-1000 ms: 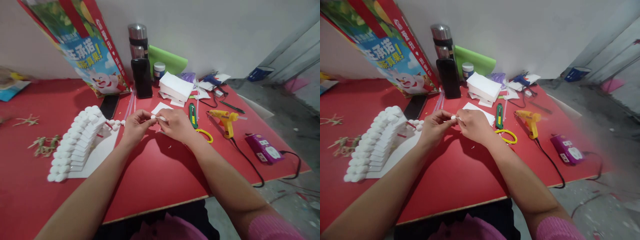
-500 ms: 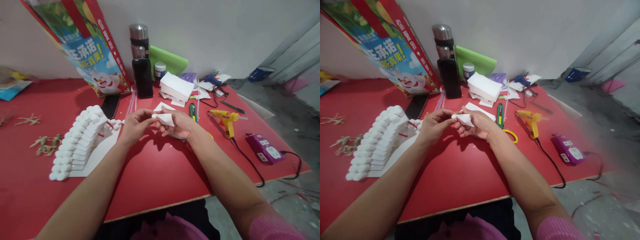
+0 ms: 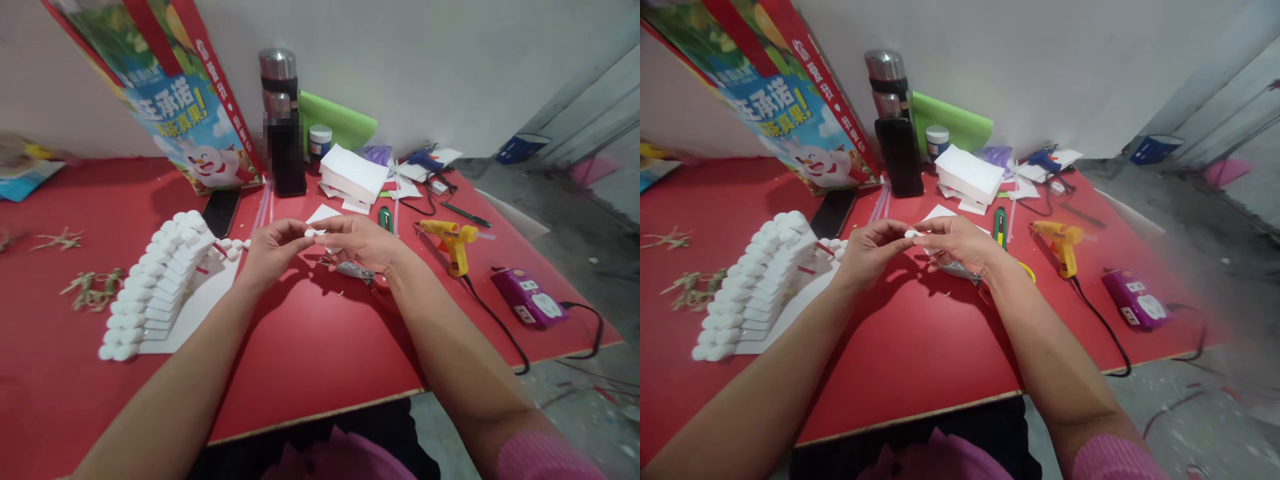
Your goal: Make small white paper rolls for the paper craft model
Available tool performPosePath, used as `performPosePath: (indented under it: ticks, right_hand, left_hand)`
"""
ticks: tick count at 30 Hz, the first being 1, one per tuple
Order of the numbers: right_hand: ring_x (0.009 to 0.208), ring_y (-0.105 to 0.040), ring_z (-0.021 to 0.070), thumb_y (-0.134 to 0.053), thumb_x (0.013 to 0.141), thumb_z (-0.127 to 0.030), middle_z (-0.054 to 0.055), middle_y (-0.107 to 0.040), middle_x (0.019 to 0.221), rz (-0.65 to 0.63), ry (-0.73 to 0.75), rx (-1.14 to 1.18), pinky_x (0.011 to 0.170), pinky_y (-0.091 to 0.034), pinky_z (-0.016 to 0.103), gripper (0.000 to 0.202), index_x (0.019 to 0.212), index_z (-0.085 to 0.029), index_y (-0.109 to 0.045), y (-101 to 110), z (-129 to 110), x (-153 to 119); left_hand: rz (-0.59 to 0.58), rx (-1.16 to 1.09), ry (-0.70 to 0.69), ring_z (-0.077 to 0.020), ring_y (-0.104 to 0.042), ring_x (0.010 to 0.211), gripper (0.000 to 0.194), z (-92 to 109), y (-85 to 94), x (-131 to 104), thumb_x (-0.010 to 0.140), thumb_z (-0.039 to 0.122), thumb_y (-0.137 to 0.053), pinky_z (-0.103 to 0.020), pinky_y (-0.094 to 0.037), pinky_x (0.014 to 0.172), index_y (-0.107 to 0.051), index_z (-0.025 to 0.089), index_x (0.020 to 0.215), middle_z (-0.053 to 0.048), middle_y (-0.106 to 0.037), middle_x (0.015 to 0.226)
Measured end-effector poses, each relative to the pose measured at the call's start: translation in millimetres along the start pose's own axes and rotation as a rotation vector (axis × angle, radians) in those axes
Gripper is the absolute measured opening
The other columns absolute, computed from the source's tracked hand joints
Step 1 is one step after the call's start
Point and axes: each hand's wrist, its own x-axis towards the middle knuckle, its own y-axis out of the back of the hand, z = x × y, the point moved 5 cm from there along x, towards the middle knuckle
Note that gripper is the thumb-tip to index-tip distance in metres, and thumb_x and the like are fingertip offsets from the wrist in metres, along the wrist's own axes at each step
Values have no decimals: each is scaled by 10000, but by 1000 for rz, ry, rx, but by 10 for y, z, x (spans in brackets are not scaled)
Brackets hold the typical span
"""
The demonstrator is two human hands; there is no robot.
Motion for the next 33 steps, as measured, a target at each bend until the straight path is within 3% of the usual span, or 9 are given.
performPosePath:
  ticks: [6,11,15,19,22,25,28,33]
  right_hand:
    - [536,-650,132,-821,861,-265,-21,-680,668,199,120,-345,565,-532,273,175,982,-171,-736,-3,-135,-71]
    - [549,-645,146,-748,896,-260,-39,-622,605,244,227,-540,593,-510,285,73,893,-189,-761,-34,-195,-99]
    - [629,-646,150,-715,921,-307,1,-670,744,252,257,-594,616,-505,296,146,856,-197,-786,-19,-170,-74]
    - [902,-656,188,-724,913,-279,52,-730,968,282,461,-748,807,-500,327,112,900,-208,-809,-37,-242,-90]
    - [857,-624,171,-710,916,-260,47,-723,951,304,537,-814,781,-463,314,104,894,-191,-785,-60,-261,-103]
    - [735,-561,144,-689,925,-268,11,-676,794,318,528,-843,692,-411,296,162,804,-182,-752,-71,-241,-103]
    - [626,-468,130,-647,941,-282,-23,-574,627,281,429,-871,605,-337,297,263,704,-190,-710,-68,-177,-74]
    - [776,-597,159,-656,947,-302,30,-714,855,282,529,-855,715,-431,306,198,807,-188,-739,-69,-214,-80]
  left_hand:
    - [26,-36,26,-203,-722,835,266,-34,-5,-4,723,374,-943,-334,-572,829,-784,203,850,-46,-793,874]
    - [38,-37,49,-202,-714,817,274,-43,-15,-10,718,392,-945,-335,-574,818,-783,202,831,-47,-788,861]
    - [35,-33,49,-200,-708,810,290,-42,-15,-12,709,409,-953,-334,-574,807,-790,211,843,-46,-786,860]
    - [36,-59,66,-215,-718,832,299,-52,-9,-14,708,424,-954,-356,-592,832,-782,216,836,-44,-788,869]
    - [39,-60,64,-203,-716,829,294,-50,-5,-14,709,412,-955,-338,-581,829,-781,209,833,-42,-786,870]
    - [40,-34,55,-192,-706,809,296,-40,-9,-13,711,415,-955,-322,-564,802,-791,205,841,-43,-784,860]
    - [30,-44,55,-197,-703,796,311,-29,-19,-14,700,427,-961,-326,-560,781,-794,210,847,-42,-782,842]
    - [44,-44,87,-192,-700,794,294,-39,-4,-16,702,406,-958,-331,-560,792,-784,203,825,-45,-776,849]
